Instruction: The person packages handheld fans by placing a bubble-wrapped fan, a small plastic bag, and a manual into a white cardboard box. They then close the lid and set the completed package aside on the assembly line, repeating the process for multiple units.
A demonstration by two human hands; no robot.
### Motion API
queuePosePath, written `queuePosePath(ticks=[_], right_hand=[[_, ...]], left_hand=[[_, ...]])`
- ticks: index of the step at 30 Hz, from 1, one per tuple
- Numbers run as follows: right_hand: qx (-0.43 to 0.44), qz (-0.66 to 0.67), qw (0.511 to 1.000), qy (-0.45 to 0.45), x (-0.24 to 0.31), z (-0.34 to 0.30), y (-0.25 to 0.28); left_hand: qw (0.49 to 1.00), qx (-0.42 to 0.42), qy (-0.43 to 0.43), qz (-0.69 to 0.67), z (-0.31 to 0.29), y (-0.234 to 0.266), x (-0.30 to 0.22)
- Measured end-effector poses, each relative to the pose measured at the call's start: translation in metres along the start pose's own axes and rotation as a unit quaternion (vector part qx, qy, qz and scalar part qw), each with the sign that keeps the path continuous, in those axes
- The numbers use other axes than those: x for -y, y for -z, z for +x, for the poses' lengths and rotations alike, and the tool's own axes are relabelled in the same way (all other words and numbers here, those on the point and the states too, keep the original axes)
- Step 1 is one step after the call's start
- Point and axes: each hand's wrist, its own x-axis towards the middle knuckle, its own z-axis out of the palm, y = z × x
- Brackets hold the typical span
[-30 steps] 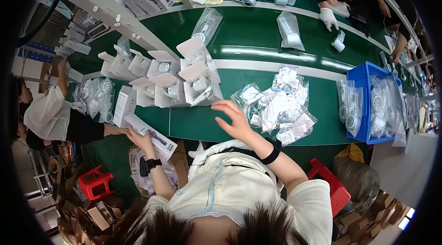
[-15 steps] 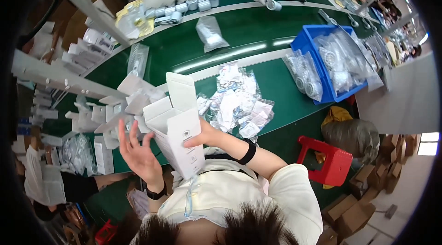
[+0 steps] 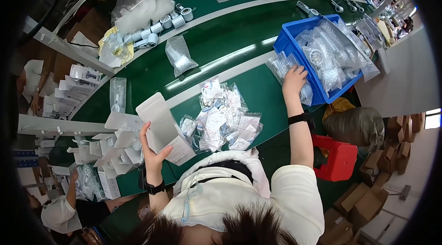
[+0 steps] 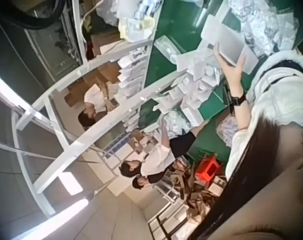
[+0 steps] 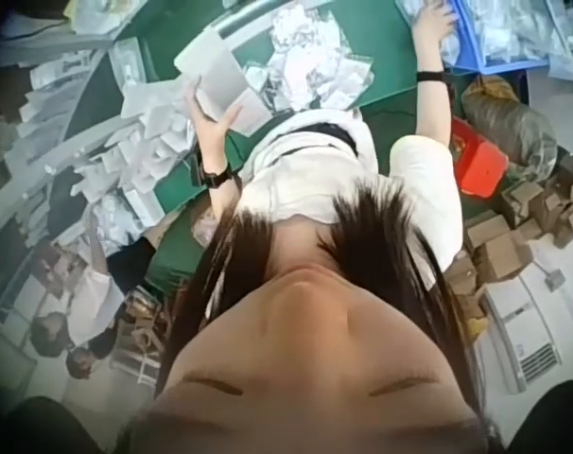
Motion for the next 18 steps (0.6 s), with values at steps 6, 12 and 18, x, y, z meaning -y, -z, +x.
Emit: queuePosePath(ticks=[6,12,18], right_hand=[[-0.044,0.015,0.997,0.059,0.006,-0.002,-0.023],[-0.022,0.049,0.993,0.107,0.004,-0.007,-0.026],[0.146,0.447,0.876,0.107,0.002,0.015,0.074]], left_hand=[[0.991,0.031,-0.006,0.126,0.0,0.002,0.033],[0.985,0.019,-0.009,0.174,-0.007,0.012,0.047],[0.964,-0.034,-0.065,0.254,-0.001,0.004,0.07]])
